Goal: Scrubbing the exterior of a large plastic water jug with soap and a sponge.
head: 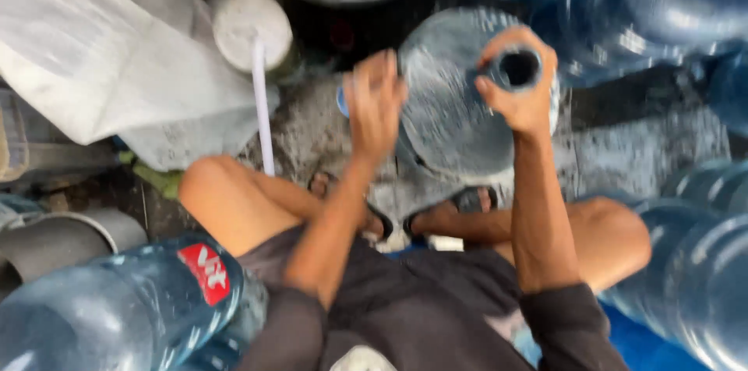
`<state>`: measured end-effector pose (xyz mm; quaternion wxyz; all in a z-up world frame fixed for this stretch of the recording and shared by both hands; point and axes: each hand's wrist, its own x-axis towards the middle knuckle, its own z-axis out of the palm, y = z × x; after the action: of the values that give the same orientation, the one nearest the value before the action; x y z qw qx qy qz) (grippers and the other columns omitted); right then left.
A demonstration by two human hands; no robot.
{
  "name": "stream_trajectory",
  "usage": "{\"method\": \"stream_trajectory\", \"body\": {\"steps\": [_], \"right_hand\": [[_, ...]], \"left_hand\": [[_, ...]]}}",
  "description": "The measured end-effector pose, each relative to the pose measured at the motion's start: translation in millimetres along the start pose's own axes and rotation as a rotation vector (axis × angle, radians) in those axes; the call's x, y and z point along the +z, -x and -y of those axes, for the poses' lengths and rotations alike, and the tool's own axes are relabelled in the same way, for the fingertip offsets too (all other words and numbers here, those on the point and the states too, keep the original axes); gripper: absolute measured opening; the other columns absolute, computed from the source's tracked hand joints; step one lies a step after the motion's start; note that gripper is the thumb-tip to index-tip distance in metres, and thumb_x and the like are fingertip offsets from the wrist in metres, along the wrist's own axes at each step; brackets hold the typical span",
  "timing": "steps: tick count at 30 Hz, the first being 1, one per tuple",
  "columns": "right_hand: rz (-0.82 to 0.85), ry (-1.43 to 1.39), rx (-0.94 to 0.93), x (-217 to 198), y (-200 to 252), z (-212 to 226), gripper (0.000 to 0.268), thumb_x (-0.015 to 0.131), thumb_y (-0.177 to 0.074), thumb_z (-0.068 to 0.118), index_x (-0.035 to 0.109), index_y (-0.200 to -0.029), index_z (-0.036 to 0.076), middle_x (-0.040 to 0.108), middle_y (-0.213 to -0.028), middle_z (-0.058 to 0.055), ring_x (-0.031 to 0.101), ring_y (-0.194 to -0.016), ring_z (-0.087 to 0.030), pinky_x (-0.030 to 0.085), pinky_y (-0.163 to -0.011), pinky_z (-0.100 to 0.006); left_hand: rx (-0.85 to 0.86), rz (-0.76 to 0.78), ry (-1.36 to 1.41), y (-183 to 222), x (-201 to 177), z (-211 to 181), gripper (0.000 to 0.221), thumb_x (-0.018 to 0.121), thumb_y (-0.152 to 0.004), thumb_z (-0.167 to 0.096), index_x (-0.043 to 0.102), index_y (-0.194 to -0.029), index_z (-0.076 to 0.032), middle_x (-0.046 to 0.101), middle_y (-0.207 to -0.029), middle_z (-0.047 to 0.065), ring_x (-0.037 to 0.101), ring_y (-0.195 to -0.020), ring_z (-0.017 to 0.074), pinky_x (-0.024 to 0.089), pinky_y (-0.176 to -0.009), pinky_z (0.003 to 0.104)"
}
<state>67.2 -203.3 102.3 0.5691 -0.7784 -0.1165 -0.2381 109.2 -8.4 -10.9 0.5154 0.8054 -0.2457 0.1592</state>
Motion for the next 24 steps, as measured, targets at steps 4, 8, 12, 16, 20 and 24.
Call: {"method": "stream_trajectory", "body": {"steps": [4, 8, 12, 16, 20, 24], "right_hand": [[-0.025, 0.005, 0.052, -5.3, 7.5, -9.6, 0.033, 0.069, -0.082, 0.034, 0.056, -0.088, 0.004, 0.059, -0.083, -0.011, 0.055, -0.075, -0.019, 0.044, -0.071, -0.032], [0.022, 0.002, -0.035, 3.4, 4.9, -12.1, 0.036, 0.069, -0.085, 0.032, 0.054, -0.09, 0.0, 0.057, -0.083, -0.014, 0.054, -0.076, -0.022, 0.043, -0.071, -0.034], [-0.066, 0.065, 0.045, 1.9, 11.3, -7.7, 0.03, 0.068, -0.083, 0.029, 0.055, -0.089, 0.003, 0.06, -0.081, -0.01, 0.053, -0.077, -0.019, 0.042, -0.071, -0.031], [0.01, 0.022, 0.005, 0.3, 10.2, -17.2, 0.033, 0.07, -0.083, 0.029, 0.054, -0.087, 0.0, 0.059, -0.081, -0.013, 0.052, -0.074, -0.02, 0.039, -0.07, -0.031], [0.013, 0.066, -0.087, 0.1, 13.6, -13.2, 0.033, 0.065, -0.09, 0.033, 0.054, -0.09, 0.002, 0.057, -0.081, -0.012, 0.055, -0.075, -0.023, 0.043, -0.071, -0.035], [-0.047, 0.096, -0.001, -1.3, 13.5, -19.8, 0.037, 0.067, -0.087, 0.036, 0.054, -0.092, 0.002, 0.057, -0.085, -0.012, 0.061, -0.079, -0.024, 0.047, -0.072, -0.035]], "left_hand": [[-0.124, 0.008, -0.004, 58.8, -10.6, -20.8, 0.038, 0.048, -0.1, -0.026, 0.045, -0.137, -0.017, 0.05, -0.125, 0.014, 0.048, -0.112, 0.0292, 0.041, -0.096, 0.044], [-0.437, -0.084, 0.326, -1.3, 16.5, 26.9, 0.035, 0.062, -0.091, -0.03, 0.061, -0.123, -0.016, 0.06, -0.122, 0.002, 0.057, -0.118, 0.0191, 0.006, -0.115, 0.054], [-0.691, -0.087, 0.498, 53.8, -27.3, -73.9, 0.046, 0.049, -0.092, -0.038, 0.046, -0.126, -0.007, 0.04, -0.122, 0.017, 0.066, -0.089, 0.0277, 0.065, -0.056, 0.024], [-0.36, -0.119, 0.279, 53.7, -0.1, -8.1, 0.04, 0.055, -0.097, -0.026, 0.05, -0.133, -0.011, 0.05, -0.121, 0.013, 0.051, -0.11, 0.0275, 0.047, -0.09, 0.039], [-1.096, -0.258, 0.649, 42.1, -25.2, -95.9, 0.046, 0.054, -0.087, -0.033, 0.047, -0.125, -0.01, 0.048, -0.119, 0.012, 0.062, -0.091, 0.0203, 0.058, -0.066, 0.029], [-0.439, -0.227, 0.636, 83.6, 5.1, -69.5, 0.041, 0.056, -0.093, -0.033, 0.04, -0.116, -0.003, 0.044, -0.1, 0.009, 0.043, -0.054, 0.0079, 0.034, -0.041, 0.018]]}}
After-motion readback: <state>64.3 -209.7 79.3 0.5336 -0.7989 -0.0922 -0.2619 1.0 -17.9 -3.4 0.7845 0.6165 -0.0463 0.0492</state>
